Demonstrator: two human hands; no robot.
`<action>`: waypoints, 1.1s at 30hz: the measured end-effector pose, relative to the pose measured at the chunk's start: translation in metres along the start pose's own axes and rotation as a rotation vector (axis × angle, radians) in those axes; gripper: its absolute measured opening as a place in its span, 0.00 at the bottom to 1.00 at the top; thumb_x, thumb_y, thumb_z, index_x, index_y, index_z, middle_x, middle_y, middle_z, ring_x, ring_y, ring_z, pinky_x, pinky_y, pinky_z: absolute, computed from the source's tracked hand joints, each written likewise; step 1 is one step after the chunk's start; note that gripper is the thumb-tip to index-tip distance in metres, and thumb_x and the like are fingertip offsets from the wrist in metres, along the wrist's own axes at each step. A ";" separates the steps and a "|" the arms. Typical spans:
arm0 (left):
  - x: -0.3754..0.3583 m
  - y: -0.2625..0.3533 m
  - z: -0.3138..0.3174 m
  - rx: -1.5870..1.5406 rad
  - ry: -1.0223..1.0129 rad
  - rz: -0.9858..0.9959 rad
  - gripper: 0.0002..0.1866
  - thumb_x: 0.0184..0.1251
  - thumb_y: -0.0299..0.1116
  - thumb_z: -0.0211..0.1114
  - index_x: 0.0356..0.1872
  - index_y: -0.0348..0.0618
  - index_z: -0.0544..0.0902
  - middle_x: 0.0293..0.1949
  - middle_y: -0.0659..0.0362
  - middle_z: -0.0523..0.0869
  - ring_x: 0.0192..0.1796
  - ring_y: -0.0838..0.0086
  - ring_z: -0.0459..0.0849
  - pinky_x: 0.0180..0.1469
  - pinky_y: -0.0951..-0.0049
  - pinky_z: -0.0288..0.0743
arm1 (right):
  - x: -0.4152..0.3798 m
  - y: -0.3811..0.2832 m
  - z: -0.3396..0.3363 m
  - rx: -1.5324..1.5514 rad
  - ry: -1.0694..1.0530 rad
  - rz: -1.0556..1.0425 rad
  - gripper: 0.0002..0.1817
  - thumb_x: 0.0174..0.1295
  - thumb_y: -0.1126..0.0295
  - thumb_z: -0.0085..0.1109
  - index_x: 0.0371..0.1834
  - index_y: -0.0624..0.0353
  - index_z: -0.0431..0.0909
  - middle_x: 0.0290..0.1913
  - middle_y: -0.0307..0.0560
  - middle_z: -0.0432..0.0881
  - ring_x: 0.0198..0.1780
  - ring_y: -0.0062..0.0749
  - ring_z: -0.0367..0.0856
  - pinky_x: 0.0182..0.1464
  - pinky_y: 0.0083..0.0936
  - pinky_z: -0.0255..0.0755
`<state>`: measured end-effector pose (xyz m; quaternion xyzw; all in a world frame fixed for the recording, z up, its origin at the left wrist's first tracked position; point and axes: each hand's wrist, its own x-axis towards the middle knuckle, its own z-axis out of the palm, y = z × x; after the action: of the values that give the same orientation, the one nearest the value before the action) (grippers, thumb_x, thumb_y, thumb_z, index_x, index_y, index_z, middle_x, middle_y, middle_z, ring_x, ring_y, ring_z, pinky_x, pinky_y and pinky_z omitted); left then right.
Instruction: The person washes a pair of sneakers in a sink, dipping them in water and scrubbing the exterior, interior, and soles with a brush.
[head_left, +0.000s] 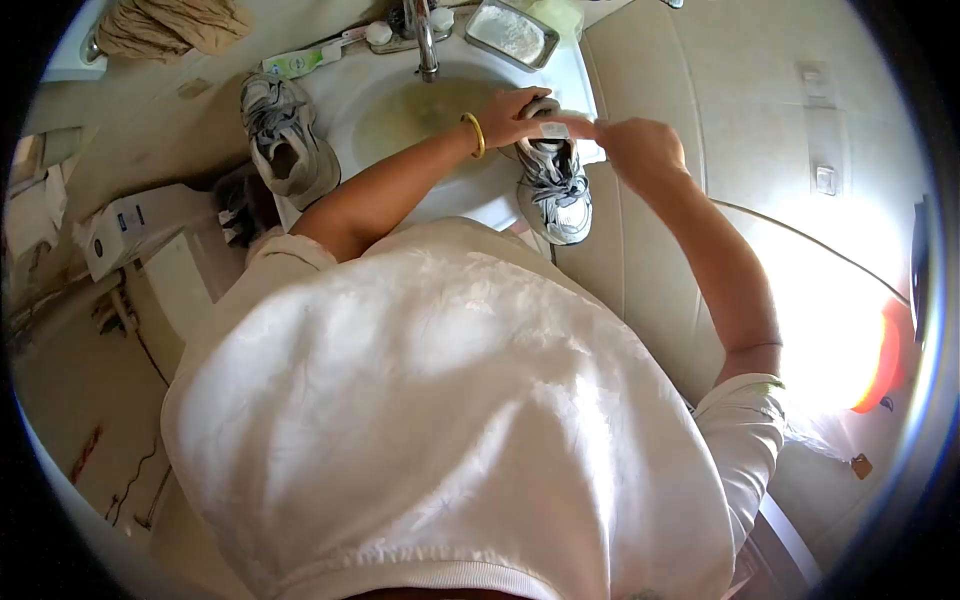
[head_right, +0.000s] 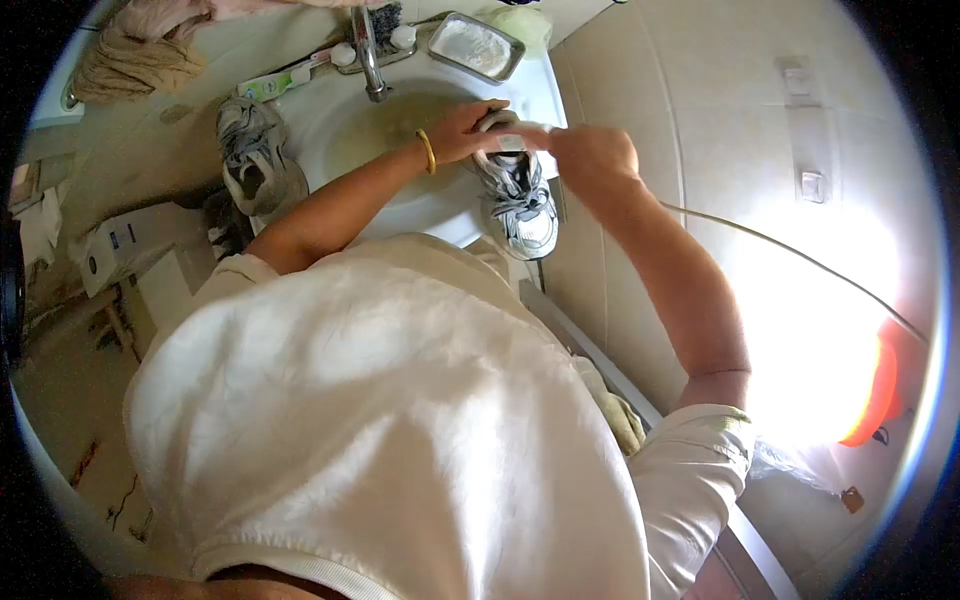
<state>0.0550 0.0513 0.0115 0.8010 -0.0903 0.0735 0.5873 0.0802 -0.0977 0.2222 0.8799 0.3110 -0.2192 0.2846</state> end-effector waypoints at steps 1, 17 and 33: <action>-0.002 0.000 0.001 0.043 -0.030 0.033 0.25 0.58 0.37 0.62 0.56 0.42 0.70 0.47 0.52 0.79 0.49 0.68 0.76 0.53 0.70 0.68 | -0.004 -0.010 -0.006 -0.199 0.050 -0.056 0.10 0.59 0.67 0.50 0.42 0.49 0.78 0.35 0.41 0.83 0.41 0.31 0.82 0.41 0.31 0.73; 0.000 0.024 0.000 -0.193 -0.061 -0.267 0.27 0.58 0.33 0.57 0.61 0.41 0.66 0.55 0.54 0.74 0.57 0.70 0.71 0.60 0.75 0.61 | 0.022 0.055 0.087 0.541 0.033 -0.017 0.18 0.63 0.50 0.45 0.46 0.43 0.79 0.28 0.41 0.80 0.30 0.34 0.80 0.29 0.29 0.71; 0.053 0.002 0.040 -0.411 -0.050 -0.060 0.28 0.51 0.16 0.42 0.58 0.40 0.66 0.52 0.50 0.75 0.50 0.70 0.75 0.53 0.77 0.67 | -0.060 0.034 0.200 2.019 0.199 0.393 0.14 0.54 0.60 0.63 0.26 0.53 0.69 0.15 0.30 0.65 0.10 0.13 0.56 0.10 0.15 0.47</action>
<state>0.1064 0.0096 0.0137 0.6680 -0.0943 0.0161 0.7380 0.0184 -0.2727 0.1200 0.7582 -0.1450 -0.2539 -0.5828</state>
